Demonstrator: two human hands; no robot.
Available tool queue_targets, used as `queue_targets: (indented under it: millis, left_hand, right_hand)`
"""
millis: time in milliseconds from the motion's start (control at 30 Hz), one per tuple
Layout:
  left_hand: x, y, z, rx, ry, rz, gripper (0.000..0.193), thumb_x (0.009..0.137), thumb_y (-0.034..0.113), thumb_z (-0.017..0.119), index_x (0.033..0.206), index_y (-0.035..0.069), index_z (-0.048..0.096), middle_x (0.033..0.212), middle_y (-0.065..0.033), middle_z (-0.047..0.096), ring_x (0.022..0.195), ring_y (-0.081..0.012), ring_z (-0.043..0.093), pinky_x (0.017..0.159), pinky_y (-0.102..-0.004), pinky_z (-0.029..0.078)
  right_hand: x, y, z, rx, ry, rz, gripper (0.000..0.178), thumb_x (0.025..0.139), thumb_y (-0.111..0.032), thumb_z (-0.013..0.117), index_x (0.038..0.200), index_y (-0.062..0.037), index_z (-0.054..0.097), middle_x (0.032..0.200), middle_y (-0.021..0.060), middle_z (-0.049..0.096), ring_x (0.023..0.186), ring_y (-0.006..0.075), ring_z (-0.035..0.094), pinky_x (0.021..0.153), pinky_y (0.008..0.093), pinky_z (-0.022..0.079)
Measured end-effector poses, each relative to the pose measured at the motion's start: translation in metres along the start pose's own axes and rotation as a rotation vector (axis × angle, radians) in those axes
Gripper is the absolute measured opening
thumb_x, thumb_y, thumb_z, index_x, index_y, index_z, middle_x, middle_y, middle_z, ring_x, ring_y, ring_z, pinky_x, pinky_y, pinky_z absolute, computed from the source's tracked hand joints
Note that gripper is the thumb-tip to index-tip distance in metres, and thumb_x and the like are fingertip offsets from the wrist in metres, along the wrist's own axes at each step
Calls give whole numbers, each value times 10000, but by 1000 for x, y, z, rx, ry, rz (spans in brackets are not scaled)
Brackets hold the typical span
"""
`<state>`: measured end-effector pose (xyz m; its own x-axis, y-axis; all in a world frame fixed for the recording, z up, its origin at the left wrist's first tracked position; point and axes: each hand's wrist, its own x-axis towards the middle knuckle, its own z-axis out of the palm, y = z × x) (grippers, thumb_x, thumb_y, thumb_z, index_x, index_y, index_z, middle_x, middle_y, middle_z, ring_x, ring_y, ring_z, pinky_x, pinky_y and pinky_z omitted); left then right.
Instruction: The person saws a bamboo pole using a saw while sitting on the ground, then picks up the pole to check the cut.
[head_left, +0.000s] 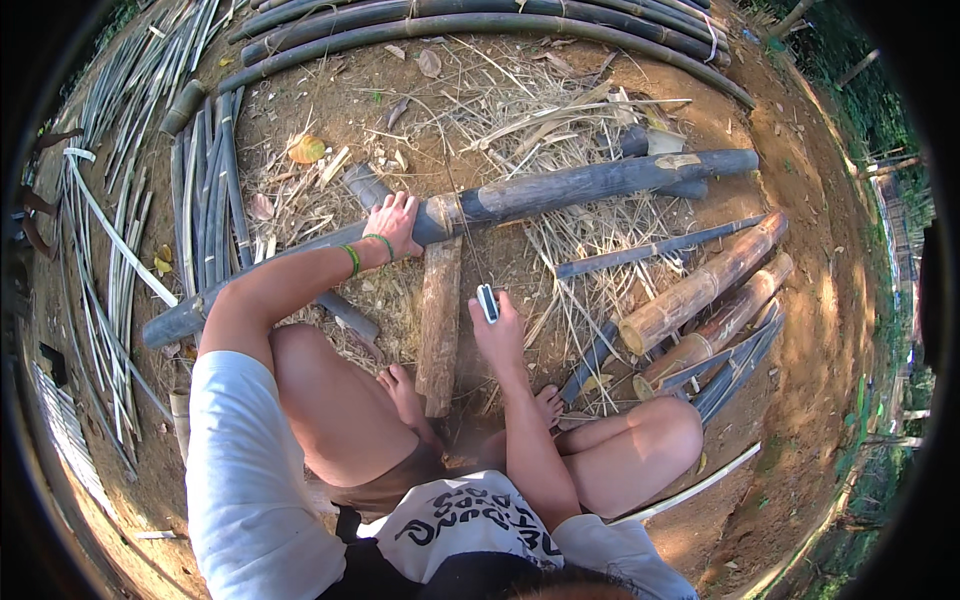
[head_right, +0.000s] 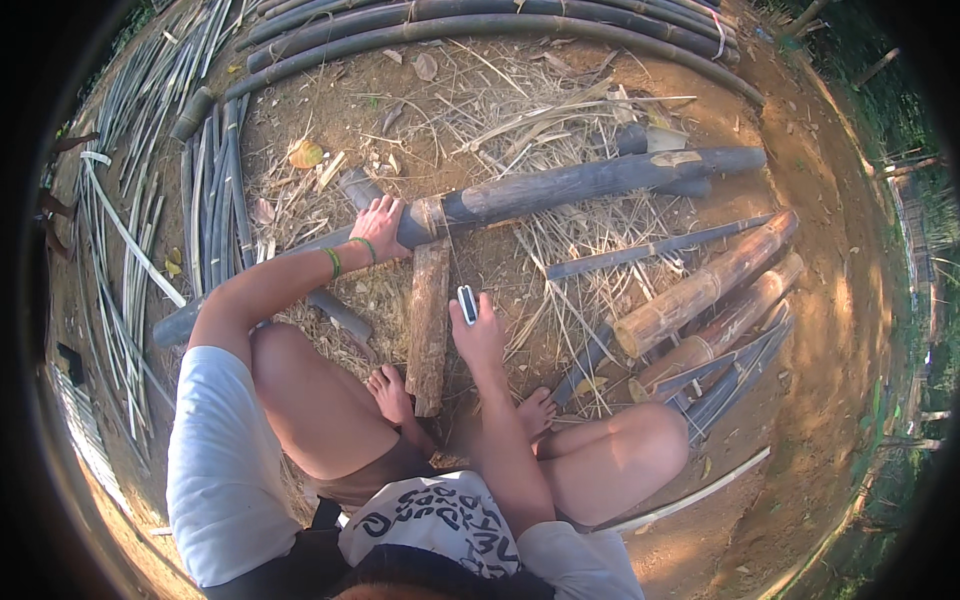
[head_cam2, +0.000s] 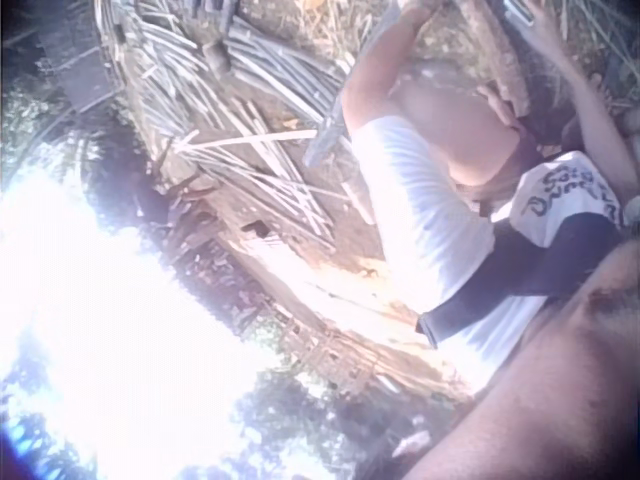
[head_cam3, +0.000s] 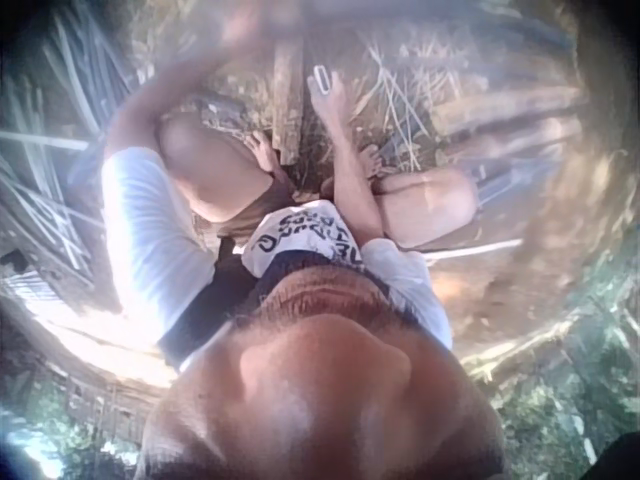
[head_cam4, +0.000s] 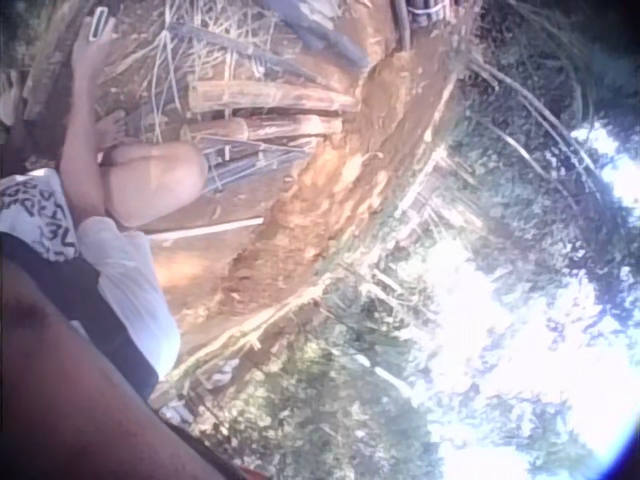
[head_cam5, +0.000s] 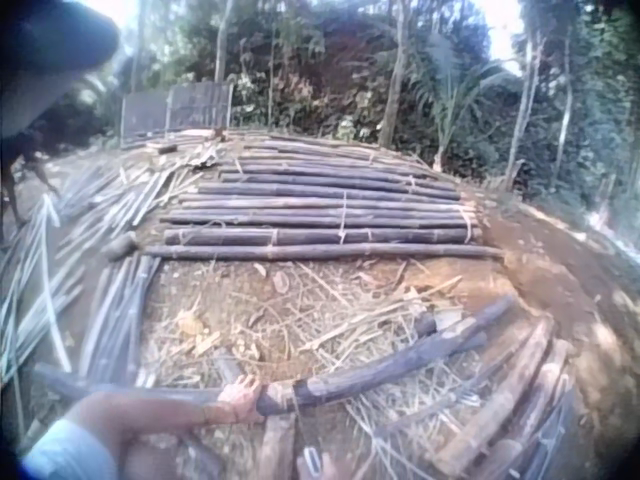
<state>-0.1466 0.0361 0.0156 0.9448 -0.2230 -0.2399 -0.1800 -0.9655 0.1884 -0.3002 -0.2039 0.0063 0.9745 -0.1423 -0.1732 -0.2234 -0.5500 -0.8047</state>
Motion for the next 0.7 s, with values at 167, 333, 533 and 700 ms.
queue_targets:
  millis: [167, 333, 533, 700]
  left_hand:
    - [-34, -10, 36, 263, 294, 870, 781, 793, 476, 774, 1394, 55, 506, 1371, -168, 526, 1395, -342, 452, 1285, -565, 203]
    - [-62, 18, 83, -110, 208, 1283, 665, 823, 536, 684, 1256, 32, 657, 1253, -149, 637, 1361, -308, 528, 1264, -580, 251]
    - [-31, 33, 133, -131, 165, 1113, 573, 751, 542, 684, 1026, 39, 697, 1038, -140, 652, 1158, -325, 596, 1220, -564, 299]
    - [-7, 36, 135, -132, 248, 1105, 520, 746, 526, 663, 956, 50, 678, 901, -105, 621, 1005, -294, 613, 1162, -559, 334]
  right_hand:
    - [3, 20, 14, -25, 51, 75, 427, 940, -369, 723, 1139, 5, 666, 944, 232, 725, 898, 387, 716, 796, 459, 546]
    - [2, 3, -2, 64, 17, 110, 382, 939, -333, 738, 1107, 7, 688, 902, 183, 727, 822, 317, 710, 761, 408, 546]
    - [8, 7, 3, 5, -2, 64, 375, 938, -325, 739, 1088, 15, 691, 854, 151, 714, 767, 252, 683, 736, 387, 536]
    - [9, 11, -1, 16, -3, 78, 375, 938, -337, 739, 1068, 12, 695, 818, 143, 693, 736, 227, 657, 716, 379, 527]
